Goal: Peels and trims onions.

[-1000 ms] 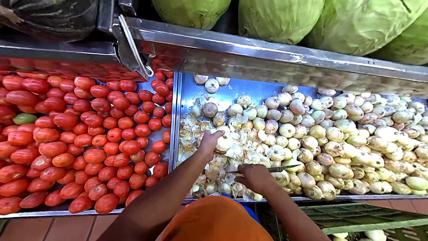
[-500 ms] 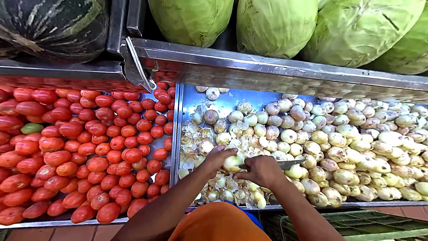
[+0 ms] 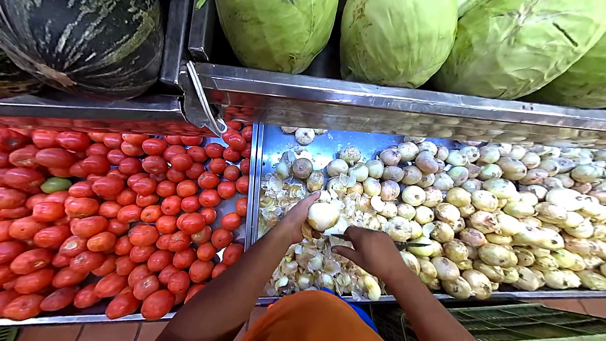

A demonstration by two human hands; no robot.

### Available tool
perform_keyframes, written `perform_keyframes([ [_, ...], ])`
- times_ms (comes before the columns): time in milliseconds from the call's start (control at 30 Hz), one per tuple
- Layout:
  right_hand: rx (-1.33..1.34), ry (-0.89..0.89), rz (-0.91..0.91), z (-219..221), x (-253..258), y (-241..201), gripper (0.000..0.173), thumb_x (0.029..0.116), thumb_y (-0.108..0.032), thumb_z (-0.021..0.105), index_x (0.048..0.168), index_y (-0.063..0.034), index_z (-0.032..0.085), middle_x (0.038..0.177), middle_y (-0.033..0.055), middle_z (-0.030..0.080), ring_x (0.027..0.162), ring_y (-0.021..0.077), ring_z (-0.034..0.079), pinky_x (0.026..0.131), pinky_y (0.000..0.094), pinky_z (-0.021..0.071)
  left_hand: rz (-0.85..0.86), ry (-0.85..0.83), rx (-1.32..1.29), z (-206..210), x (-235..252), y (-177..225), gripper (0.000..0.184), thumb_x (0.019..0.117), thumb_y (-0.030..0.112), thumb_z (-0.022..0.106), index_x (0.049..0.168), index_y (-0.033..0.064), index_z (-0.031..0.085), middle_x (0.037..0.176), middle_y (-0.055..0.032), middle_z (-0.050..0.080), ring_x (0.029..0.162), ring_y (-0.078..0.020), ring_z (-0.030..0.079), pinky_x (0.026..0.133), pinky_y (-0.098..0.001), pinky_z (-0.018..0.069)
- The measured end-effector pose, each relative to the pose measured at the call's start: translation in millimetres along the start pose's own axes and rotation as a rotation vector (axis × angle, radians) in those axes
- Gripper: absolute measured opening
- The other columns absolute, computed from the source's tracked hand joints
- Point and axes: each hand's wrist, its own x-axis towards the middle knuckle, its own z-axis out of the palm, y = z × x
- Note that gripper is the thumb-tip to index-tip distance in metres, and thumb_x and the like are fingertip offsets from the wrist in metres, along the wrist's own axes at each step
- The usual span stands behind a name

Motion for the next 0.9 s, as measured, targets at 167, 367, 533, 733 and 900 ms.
perform_keyframes([
  [167, -0.037, 0.012, 0.002, -28, 13, 10, 0.071, 0.0801, -0.084, 0.060, 0.083, -0.0130, 0.066, 0.066, 0.0025, 0.059, 0.062, 0.0217, 0.062, 0.058, 0.0479, 0.0515, -0.048, -0.111, 0.115, -1, 4, -6, 0.060, 0.0970, 0.061, 0.057, 0.128, 0.0095, 0.063, 0.110, -0.0154, 0.069, 0.091, -0.0271, 0.069, 0.074, -0.0426, 0.0584],
  [367, -0.182, 0.295, -0.291, 7, 3, 5, 0.072, 0.0951, -0.076, 0.043, 0.062, -0.0133, 0.056, 0.051, 0.0023, 0.050, 0.047, 0.0211, 0.058, 0.042, 0.0428, 0.0467, -0.032, -0.067, -0.167, 6, -3, -9, 0.049, 0.0997, 0.056, 0.047, 0.116, 0.0125, 0.064, 0.097, -0.0102, 0.068, 0.077, -0.0199, 0.066, 0.064, -0.0344, 0.0554],
  [533, -0.121, 0.103, -0.324, 28, -11, -13, 0.072, 0.0958, -0.075, 0.042, 0.070, -0.0103, 0.061, 0.058, 0.0063, 0.057, 0.054, 0.0249, 0.064, 0.048, 0.0456, 0.0508, 0.027, 0.051, -0.237, 0, 8, -6, 0.060, 0.1020, 0.062, 0.036, 0.125, 0.0120, 0.060, 0.100, -0.0167, 0.067, 0.074, -0.0262, 0.066, 0.059, -0.0367, 0.0545],
  [733, -0.020, 0.069, 0.042, -4, 2, -3, 0.070, 0.0853, -0.079, 0.059, 0.086, -0.0096, 0.070, 0.068, 0.0065, 0.064, 0.063, 0.0262, 0.066, 0.058, 0.0514, 0.0542, 0.060, 0.033, -0.107, -5, -4, -6, 0.059, 0.1004, 0.061, 0.050, 0.131, 0.0105, 0.061, 0.112, -0.0157, 0.068, 0.090, -0.0270, 0.069, 0.072, -0.0407, 0.0581],
  [900, 0.004, 0.061, 0.126, -19, 17, -5, 0.073, 0.0780, -0.086, 0.061, 0.084, -0.0127, 0.067, 0.067, 0.0030, 0.062, 0.064, 0.0231, 0.064, 0.060, 0.0493, 0.0524, 0.005, -0.048, -0.101, 4, -11, -13, 0.056, 0.0996, 0.055, 0.055, 0.130, 0.0084, 0.060, 0.111, -0.0167, 0.068, 0.093, -0.0287, 0.069, 0.079, -0.0449, 0.0594],
])
